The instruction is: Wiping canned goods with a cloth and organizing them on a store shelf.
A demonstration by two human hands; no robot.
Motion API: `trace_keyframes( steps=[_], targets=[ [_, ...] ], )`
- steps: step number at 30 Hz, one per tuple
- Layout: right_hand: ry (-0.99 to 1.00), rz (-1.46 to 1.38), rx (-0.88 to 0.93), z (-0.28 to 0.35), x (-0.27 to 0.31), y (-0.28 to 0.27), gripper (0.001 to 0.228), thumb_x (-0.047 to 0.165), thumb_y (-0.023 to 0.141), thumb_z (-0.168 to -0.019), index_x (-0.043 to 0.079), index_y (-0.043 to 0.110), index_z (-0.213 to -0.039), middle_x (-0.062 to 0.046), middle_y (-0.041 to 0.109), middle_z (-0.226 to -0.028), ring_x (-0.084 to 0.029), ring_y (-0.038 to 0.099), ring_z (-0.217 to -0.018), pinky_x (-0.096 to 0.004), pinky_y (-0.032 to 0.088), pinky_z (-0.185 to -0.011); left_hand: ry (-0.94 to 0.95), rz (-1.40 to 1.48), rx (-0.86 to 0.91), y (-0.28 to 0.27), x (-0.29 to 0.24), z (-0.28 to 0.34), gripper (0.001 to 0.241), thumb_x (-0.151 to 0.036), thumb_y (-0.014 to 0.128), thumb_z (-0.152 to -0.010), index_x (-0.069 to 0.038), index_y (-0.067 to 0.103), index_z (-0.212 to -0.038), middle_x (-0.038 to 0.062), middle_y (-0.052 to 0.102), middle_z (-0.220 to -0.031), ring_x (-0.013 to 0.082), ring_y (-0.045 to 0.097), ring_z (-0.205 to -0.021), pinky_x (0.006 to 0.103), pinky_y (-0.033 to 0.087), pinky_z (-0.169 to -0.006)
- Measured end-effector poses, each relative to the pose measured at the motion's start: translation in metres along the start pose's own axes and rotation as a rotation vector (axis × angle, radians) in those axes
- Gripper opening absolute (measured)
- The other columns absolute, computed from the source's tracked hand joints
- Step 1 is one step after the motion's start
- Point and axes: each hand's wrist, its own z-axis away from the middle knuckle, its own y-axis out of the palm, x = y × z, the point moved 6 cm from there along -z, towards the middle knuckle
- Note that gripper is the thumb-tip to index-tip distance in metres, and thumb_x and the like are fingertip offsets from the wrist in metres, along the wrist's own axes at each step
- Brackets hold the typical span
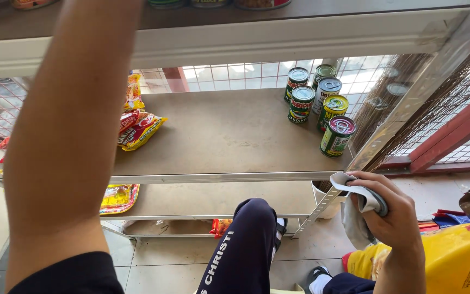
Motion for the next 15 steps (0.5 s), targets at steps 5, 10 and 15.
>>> trace_keyframes(
  steps=[5,10,15],
  targets=[
    [0.025,0.015,0.011,-0.002,-0.002,0.000,0.046,-0.009,0.057,-0.067,-0.002,0.071,-0.109,-0.014,0.073,-0.128,-0.025,0.072,-0.103,-0.032,0.058,-0.086,0.030,-0.060,0.022,0.001,0.014,0.018,0.039,-0.033,0.093,-0.105,-0.022,0.065,-0.128,-0.005,0.064,-0.115,0.0193,0.066,-0.088,0.0373,0.052,-0.076],
    [0.018,0.039,0.037,0.000,-0.010,0.006,0.047,-0.007,0.059,-0.068,0.002,0.071,-0.113,-0.013,0.072,-0.131,-0.027,0.074,-0.104,-0.034,0.061,-0.087,0.047,-0.114,0.045,0.088,0.070,0.180,0.040,-0.035,0.096,-0.107,-0.023,0.065,-0.131,-0.007,0.064,-0.119,0.0195,0.068,-0.093,0.0376,0.054,-0.080],
    [0.031,0.052,0.028,-0.002,-0.006,0.006,0.050,-0.008,0.056,-0.065,0.001,0.071,-0.112,-0.013,0.073,-0.130,-0.027,0.073,-0.105,-0.034,0.059,-0.088,0.064,-0.155,0.063,0.087,0.077,0.215,0.042,-0.036,0.098,-0.110,-0.024,0.066,-0.133,-0.008,0.064,-0.123,0.0196,0.069,-0.097,0.0378,0.056,-0.084]
  ],
)
